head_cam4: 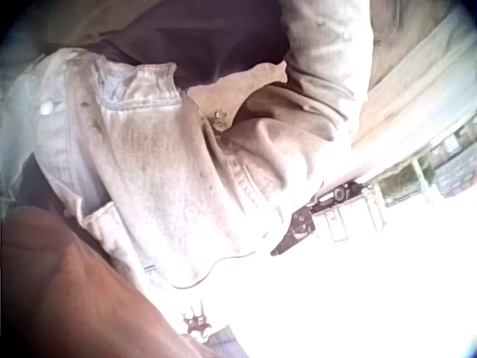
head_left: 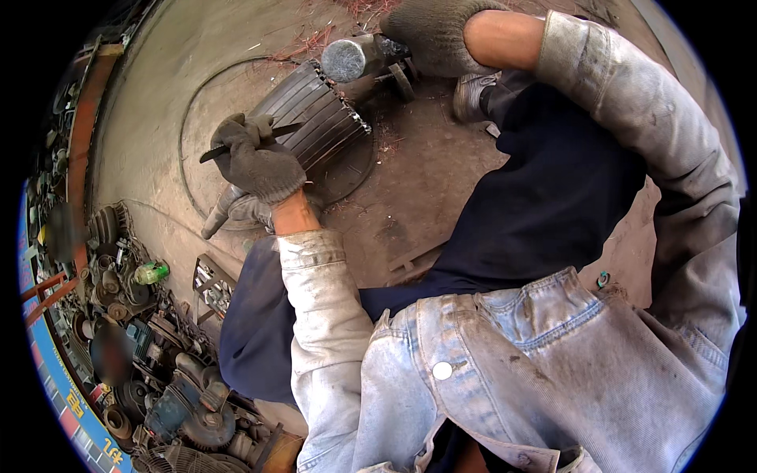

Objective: The person sits on the ground and uses a hammer to repeatedly strike a cylindrical motor component, likely to dislodge or adjust internal parts. The person holds the component with one hand and strikes it with the other.

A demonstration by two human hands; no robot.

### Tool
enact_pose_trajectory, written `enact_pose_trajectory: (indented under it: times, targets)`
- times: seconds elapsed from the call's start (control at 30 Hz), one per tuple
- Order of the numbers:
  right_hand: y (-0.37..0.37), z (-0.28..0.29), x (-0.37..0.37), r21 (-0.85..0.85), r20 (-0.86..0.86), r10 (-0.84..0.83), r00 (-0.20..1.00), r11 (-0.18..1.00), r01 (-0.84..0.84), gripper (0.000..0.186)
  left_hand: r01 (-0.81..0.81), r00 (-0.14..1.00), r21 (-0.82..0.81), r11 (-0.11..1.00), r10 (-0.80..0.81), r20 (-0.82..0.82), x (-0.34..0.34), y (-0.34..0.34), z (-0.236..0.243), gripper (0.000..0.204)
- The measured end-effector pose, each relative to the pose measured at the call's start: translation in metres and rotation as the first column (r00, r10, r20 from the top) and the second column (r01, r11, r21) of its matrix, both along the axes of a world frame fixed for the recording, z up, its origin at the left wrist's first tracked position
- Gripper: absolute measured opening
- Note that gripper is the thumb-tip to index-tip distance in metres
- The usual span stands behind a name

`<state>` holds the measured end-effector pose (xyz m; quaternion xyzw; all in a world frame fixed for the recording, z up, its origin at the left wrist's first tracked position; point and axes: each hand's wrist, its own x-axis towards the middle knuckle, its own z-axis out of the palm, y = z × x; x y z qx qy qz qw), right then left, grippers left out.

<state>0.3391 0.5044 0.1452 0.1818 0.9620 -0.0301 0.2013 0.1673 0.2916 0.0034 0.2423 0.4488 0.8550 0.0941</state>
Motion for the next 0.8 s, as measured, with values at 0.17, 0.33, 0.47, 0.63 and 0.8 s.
enact_pose_trajectory:
  times: [0.17, 0.33, 0.47, 0.63, 0.8]
  targets:
    - [-0.022, 0.017, 0.014, 0.021, -0.055, 0.099, 0.994, 0.995, -0.098, 0.039, -0.207, 0.966, -0.417, 0.885, 0.118, -0.229, 0.006, -0.030, 0.064, 0.020]
    - [-0.080, 0.041, 0.015, -0.107, -0.526, 0.121, 0.842, 0.973, -0.207, 0.046, -0.306, 0.705, -0.594, 0.744, -0.242, -0.667, 0.010, -0.082, 0.015, 0.023]
    - [-0.088, 0.009, 0.027, -0.071, -0.841, 0.207, 0.500, 0.874, -0.481, 0.047, -0.396, 0.292, -0.565, 0.724, -0.484, -0.825, 0.026, -0.103, -0.010, 0.022]
    - [-0.171, -0.003, 0.050, -0.602, -0.700, -0.461, 0.545, 0.792, -0.104, 0.033, -0.319, 0.260, -0.571, 0.757, -0.509, -0.821, 0.010, -0.104, -0.038, 0.019]
    - [-0.224, -0.050, 0.047, -0.901, -0.309, -0.859, 0.409, 0.402, 0.162, 0.029, -0.328, 0.291, -0.467, 0.821, -0.382, -0.877, -0.021, -0.107, -0.046, 0.015]
